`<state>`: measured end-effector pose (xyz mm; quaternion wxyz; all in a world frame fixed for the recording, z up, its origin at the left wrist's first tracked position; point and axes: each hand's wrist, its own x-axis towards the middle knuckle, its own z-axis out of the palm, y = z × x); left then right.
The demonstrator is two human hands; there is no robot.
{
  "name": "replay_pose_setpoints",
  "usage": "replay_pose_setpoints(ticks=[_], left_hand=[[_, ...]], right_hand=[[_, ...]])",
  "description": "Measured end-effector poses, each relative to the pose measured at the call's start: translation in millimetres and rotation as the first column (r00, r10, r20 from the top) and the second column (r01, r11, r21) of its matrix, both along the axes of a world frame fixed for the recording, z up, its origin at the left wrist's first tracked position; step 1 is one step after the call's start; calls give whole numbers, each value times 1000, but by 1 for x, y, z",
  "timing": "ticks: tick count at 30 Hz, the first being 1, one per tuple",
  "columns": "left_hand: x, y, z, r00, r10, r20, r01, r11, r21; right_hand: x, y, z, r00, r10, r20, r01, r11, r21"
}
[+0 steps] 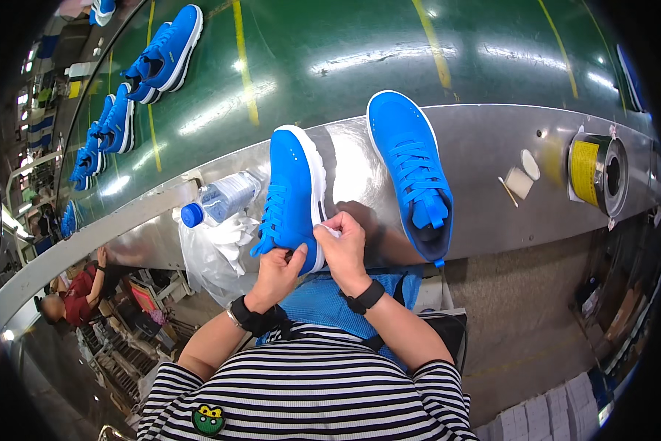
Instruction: The person wipes the exterior of blue sneakers with a white cloth on a factory assembly line. They handle the shoes one by one, wiping the sides and soles, then placing them back on the conveyor belt.
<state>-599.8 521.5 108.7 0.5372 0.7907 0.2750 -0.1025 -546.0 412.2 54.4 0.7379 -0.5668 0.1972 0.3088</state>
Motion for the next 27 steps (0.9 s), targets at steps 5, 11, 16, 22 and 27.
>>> replay_pose_setpoints(ticks=[5,11,16,22,27], left_hand=[[4,-1,2,1000,21,-17,-21,999,-39],[-2,1,-2,1000,8,-15,-9,999,-31],[0,2,-1,1000,27,-1,-27,998,-61],[-1,5,-2,1000,15,10,-15,998,-54],[-3,8,-2,999,18,35,-16,998,-57]], right_hand=[[14,9,14,999,-48,-11,47,998,-42],[3,-3,7,998,59,34,-57,997,-46],[6,4,9,999,-14,37,14,1000,-13],[13,11,7,999,3,44,1,997,-78],[13,-8,17,956,278,93,-260,951,-166]])
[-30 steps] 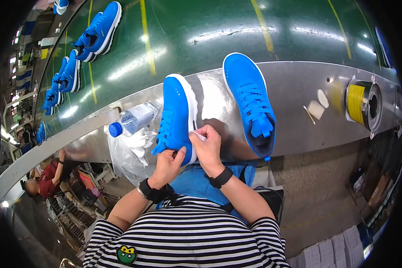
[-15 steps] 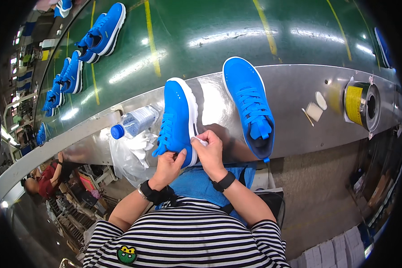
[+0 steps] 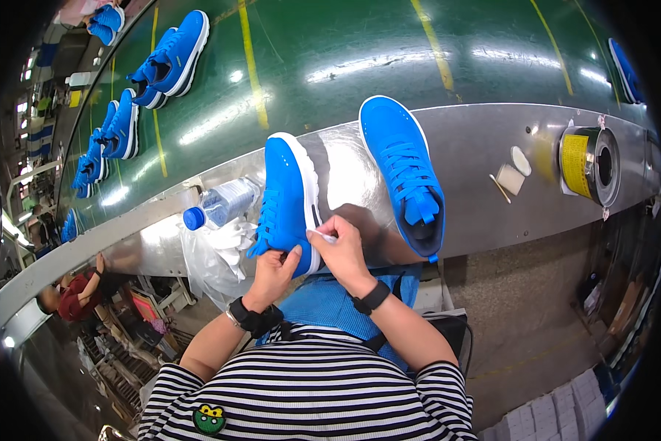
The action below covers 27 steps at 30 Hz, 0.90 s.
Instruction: The person wipes the exterior of blue sneakers with a white cloth on a factory assembly line. They handle the shoes one by one, wiping the sides and soles, then placing them back on the conveyor belt.
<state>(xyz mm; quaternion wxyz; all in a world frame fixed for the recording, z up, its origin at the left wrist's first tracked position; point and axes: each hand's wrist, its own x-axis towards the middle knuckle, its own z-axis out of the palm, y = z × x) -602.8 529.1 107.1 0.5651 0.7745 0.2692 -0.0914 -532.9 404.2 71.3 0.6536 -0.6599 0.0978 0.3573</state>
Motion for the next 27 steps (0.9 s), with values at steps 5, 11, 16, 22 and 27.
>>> replay_pose_setpoints(ticks=[5,11,16,22,27], left_hand=[[-2,4,-1,998,-29,-50,26,998,-50],[-1,-2,-3,1000,5,15,-5,1000,-2],[-1,-2,-1,999,7,-49,-6,1000,16],[2,-4,-1,998,51,-42,-52,998,-25],[1,-3,2,994,108,3,-107,989,-104]], right_hand=[[4,14,3,977,-120,175,126,992,-20],[-3,15,-6,977,-213,-9,213,975,60],[-11,10,-7,966,-240,-97,247,966,76],[3,19,-11,961,-258,-102,270,955,124],[11,0,-14,972,-153,176,140,987,84]])
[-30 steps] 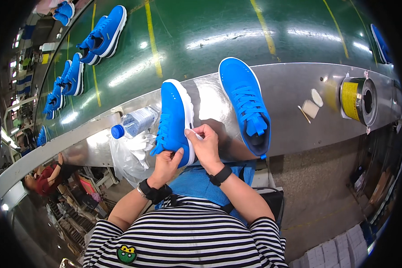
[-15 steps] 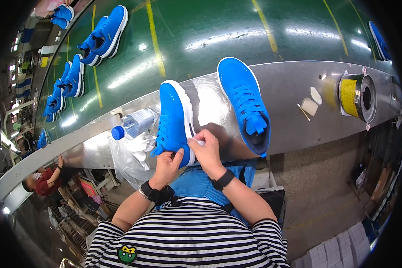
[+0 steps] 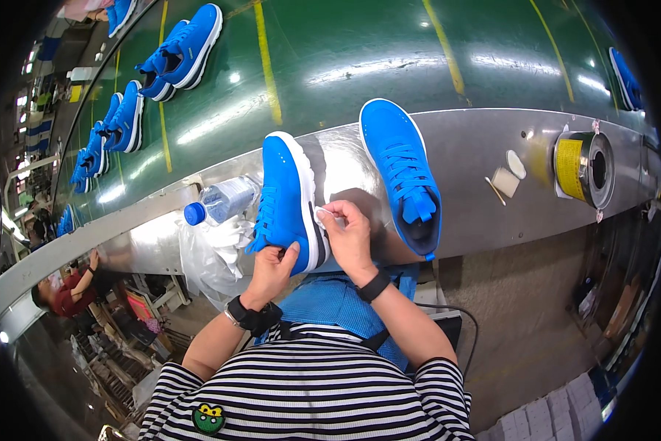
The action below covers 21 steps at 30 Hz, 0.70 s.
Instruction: The person wipes the exterior of blue sneakers with a white cloth on a factory assembly line. They handle the shoes one by one, wiping the sides and soles, then placing them back on the conveyor belt.
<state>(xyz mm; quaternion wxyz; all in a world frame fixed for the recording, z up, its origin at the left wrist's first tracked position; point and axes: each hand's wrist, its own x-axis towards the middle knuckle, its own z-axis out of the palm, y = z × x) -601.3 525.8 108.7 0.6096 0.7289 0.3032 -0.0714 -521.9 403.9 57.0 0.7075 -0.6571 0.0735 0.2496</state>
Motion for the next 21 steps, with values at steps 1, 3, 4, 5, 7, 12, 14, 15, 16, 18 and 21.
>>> replay_pose_setpoints(ticks=[1,3,4,5,7,12,14,15,16,18,21], left_hand=[[1,1,0,1000,-25,-5,25,999,20],[1,4,3,998,-65,-23,66,996,54],[1,4,3,997,-71,-28,72,996,55],[0,5,4,997,-77,-33,78,995,55],[-1,6,3,994,-96,-54,99,994,56],[-5,5,-3,989,-135,-63,142,980,138],[-2,7,1,988,-135,-79,144,980,134],[-1,7,3,987,-136,-86,147,980,132],[-1,7,3,989,-126,-74,134,982,131],[-1,6,4,993,-106,-51,112,986,127],[-4,9,2,993,-113,-42,117,986,116]], right_hand=[[4,-5,1,995,50,91,-45,997,-55],[18,-10,27,931,256,262,-219,962,-162],[20,-10,31,892,327,313,-275,941,-199],[22,-9,32,845,396,359,-328,914,-238],[30,-5,33,776,493,393,-381,863,-331],[35,7,41,513,758,402,-419,630,-653],[33,15,43,467,794,388,-368,574,-731],[31,19,43,481,792,376,-353,568,-743],[30,22,44,492,788,369,-336,564,-755],[27,22,40,513,752,413,-311,611,-728],[34,16,44,518,715,470,-370,683,-630]])
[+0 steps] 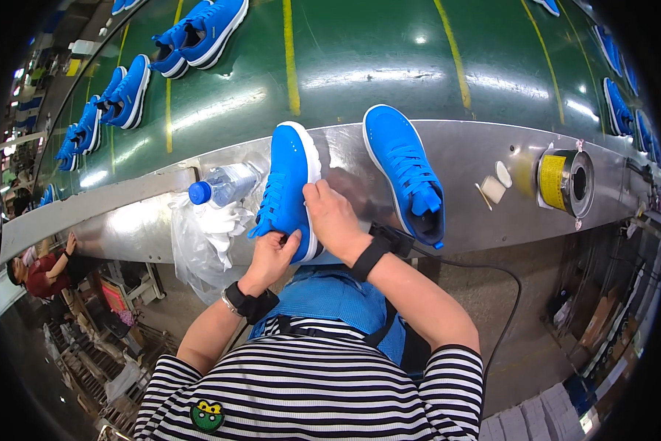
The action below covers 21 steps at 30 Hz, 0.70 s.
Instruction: The person wipes the exterior of blue sneakers with a white cloth on a factory assembly line. They handle the shoes one by one, wiping the sides and soles, then placing them back on the conveyor belt.
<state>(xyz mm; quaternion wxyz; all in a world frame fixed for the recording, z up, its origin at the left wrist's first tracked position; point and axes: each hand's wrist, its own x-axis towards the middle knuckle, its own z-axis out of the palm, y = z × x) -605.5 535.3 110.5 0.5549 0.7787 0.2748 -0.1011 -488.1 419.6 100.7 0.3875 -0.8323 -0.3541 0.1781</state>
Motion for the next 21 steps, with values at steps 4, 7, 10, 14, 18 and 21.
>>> replay_pose_setpoints(ticks=[4,7,10,14,18,21], left_hand=[[0,0,1,1000,0,25,0,1000,-1],[1,1,0,1000,-18,-20,19,999,30],[2,-1,-2,999,-25,-20,26,998,59],[-4,2,-8,998,-29,58,26,998,54],[-4,3,-5,998,-46,35,45,998,36],[-7,6,-12,993,-76,-95,81,996,48]], right_hand=[[8,-4,2,979,201,17,-201,980,11],[-1,8,2,992,79,102,-60,983,-171],[-2,10,-2,996,-2,92,15,989,-145],[6,-1,0,990,144,7,-144,990,9],[4,6,2,992,122,33,-118,988,-102],[-2,9,-1,999,31,21,-29,995,-91]])
